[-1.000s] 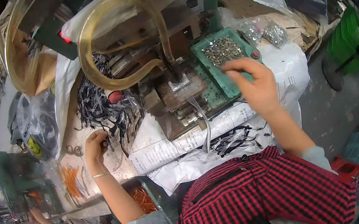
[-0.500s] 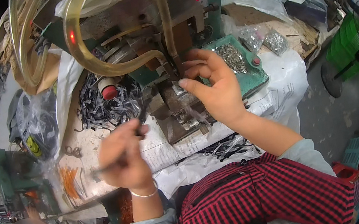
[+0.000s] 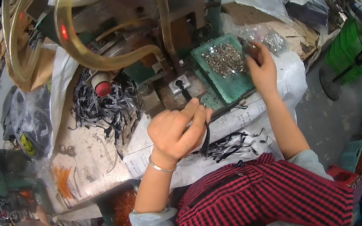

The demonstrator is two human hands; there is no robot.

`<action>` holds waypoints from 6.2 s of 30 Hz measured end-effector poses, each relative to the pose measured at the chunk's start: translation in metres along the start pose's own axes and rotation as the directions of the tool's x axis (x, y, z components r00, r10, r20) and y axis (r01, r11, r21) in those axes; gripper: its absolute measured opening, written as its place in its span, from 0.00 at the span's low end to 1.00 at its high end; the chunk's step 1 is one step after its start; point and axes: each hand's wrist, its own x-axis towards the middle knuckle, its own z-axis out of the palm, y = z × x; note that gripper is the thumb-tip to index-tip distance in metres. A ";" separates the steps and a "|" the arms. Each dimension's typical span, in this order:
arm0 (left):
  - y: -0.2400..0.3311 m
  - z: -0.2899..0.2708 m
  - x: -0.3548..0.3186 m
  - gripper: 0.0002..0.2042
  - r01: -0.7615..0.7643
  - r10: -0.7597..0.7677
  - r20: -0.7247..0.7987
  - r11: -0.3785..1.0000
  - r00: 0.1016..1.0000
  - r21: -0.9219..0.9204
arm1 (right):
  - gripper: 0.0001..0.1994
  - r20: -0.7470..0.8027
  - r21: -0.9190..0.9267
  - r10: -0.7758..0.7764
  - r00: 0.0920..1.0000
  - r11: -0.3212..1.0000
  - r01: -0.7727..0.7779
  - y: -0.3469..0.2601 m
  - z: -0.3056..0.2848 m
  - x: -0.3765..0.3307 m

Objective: The person repeatedly picks small metallic components from a green tray and places them into a machine fixture, then presses a red button to activate the machine. The person also handles black plastic strips, placing them into the machine and removing them after processing.

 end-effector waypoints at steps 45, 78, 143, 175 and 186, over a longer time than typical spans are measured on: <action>-0.121 -0.097 -0.167 0.05 0.882 -0.918 -0.037 0.368 0.396 0.296 | 0.06 0.257 -0.060 -0.428 0.866 0.887 0.457 -0.123 0.060 -0.037; 0.004 -0.006 -0.001 0.15 0.006 -0.004 0.038 0.999 0.999 -0.035 | 0.11 0.016 -0.222 -0.183 0.983 0.958 0.182 -0.025 -0.011 -0.012; 0.007 -0.054 -0.001 0.05 0.164 -0.188 0.128 0.971 0.974 0.172 | 0.24 0.337 0.231 -0.192 0.922 0.966 0.117 -0.146 0.067 -0.070; -0.072 -0.133 -0.078 0.06 0.604 -0.570 -0.221 0.671 0.791 0.430 | 0.07 0.094 -0.428 -0.199 0.975 0.876 0.220 -0.010 -0.005 -0.038; -0.200 -0.168 -0.191 0.02 0.357 -0.749 0.141 0.462 0.647 0.812 | 0.08 0.176 -0.226 0.039 0.984 0.974 0.001 -0.025 0.015 -0.027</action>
